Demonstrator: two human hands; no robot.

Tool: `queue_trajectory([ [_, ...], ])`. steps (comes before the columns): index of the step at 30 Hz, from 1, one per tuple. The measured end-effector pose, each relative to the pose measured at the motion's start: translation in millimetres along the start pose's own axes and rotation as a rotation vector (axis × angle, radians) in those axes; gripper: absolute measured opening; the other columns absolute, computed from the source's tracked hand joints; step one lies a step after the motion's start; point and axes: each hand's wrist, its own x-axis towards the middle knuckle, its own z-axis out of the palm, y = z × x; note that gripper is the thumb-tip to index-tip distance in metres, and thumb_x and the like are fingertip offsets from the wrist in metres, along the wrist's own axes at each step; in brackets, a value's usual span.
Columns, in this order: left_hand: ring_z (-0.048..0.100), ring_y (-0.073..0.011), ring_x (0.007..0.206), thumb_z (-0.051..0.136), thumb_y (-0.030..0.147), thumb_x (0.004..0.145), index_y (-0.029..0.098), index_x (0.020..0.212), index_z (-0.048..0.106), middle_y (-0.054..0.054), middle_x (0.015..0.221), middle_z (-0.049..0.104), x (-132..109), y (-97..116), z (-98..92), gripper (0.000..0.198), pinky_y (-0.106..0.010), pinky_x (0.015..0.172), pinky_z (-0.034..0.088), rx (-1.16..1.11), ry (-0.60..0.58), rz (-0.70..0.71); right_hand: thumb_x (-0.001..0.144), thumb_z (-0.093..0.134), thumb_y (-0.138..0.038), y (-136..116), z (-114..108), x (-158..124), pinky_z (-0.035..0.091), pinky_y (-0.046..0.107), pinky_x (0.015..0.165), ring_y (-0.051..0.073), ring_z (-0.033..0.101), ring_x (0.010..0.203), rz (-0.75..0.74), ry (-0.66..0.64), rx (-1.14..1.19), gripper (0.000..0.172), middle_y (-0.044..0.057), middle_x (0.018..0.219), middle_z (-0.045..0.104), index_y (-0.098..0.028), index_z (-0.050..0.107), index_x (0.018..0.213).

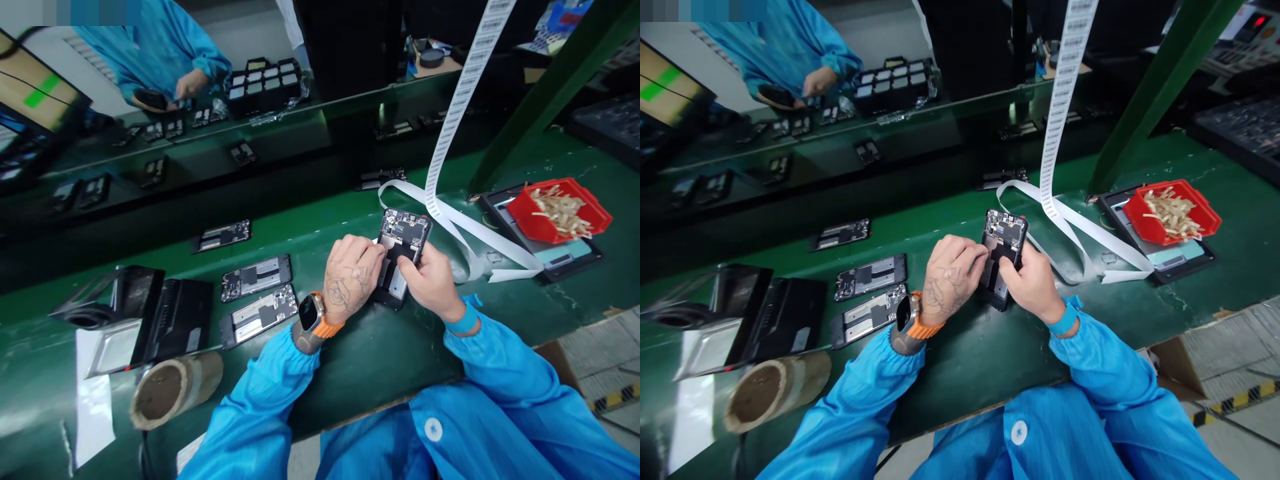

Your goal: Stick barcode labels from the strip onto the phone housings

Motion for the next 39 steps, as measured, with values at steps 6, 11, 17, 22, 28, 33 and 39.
queue_trajectory([
  [6,0.053,-0.0213,0.085,0.05,0.021,0.1,0.018,0.091,0.062,-0.007,0.088,0.064,1,1,2.4,0.015,-0.036,0.078,0.042,-0.04,-0.046,-0.023,0.085,0.062,-0.026,1,1,1,0.049,0.035,0.062,0.02,0.057,0.064,0.012,0.034,-0.001,0.007,0.001,0.075,0.068,-0.023,0.064,0.09],
  [11,0.054,-0.0203,0.084,0.05,0.021,0.098,0.018,0.089,0.058,-0.006,0.087,0.061,9,-1,-4.9,0.013,-0.035,0.078,0.045,-0.208,0.001,-0.058,0.084,0.063,-0.027,4,-2,4,0.053,0.037,0.069,0.023,0.065,0.076,0.042,0.036,0.071,0.011,0.003,0.086,0.074,-0.022,0.066,0.094],
  [17,0.057,-0.0152,0.07,0.056,0.017,0.089,0.02,0.081,0.056,-0.001,0.077,0.062,14,-47,-27.8,0.009,-0.028,0.068,0.043,-0.256,-0.158,-0.249,0.08,0.063,-0.026,5,-4,12,0.055,0.036,0.069,0.023,0.068,0.078,0.096,0.049,0.175,0.014,0.003,0.088,0.077,-0.02,0.067,0.093],
  [22,0.059,-0.0209,0.07,0.058,0.02,0.087,0.02,0.079,0.056,-0.003,0.072,0.064,6,-81,-13.4,0.009,-0.032,0.067,0.04,0.064,-0.573,-0.443,0.079,0.064,-0.027,6,-5,16,0.056,0.037,0.071,0.024,0.069,0.082,0.13,0.028,0.223,0.016,0.004,0.091,0.077,-0.019,0.068,0.092],
  [28,0.065,-0.0279,0.084,0.055,0.025,0.091,0.019,0.087,0.06,-0.009,0.082,0.067,6,-93,-10.4,0.009,-0.037,0.078,0.043,0.147,-0.565,-0.549,0.079,0.065,-0.027,11,-7,18,0.056,0.038,0.074,0.024,0.07,0.083,0.142,0.037,0.233,0.017,0.005,0.093,0.077,-0.018,0.069,0.093],
  [33,0.066,-0.0221,0.088,0.048,0.025,0.096,0.019,0.095,0.061,-0.007,0.087,0.071,13,-79,-19.9,0.014,-0.037,0.089,0.047,-0.248,-0.297,-0.661,0.081,0.066,-0.026,19,-5,16,0.056,0.04,0.078,0.024,0.07,0.086,0.161,-0.002,0.298,0.019,0.005,0.099,0.077,-0.019,0.07,0.098],
  [39,0.068,-0.027,0.106,0.074,0.041,0.079,0.016,0.121,0.06,-0.012,0.118,0.071,12,-5,5.0,0.051,-0.038,0.091,0.052,-1.726,-0.242,-0.796,0.083,0.072,-0.034,14,2,12,0.059,0.041,0.083,0.025,0.072,0.095,0.158,-0.171,0.464,0.038,0.005,0.106,0.075,-0.022,0.061,0.118],
])
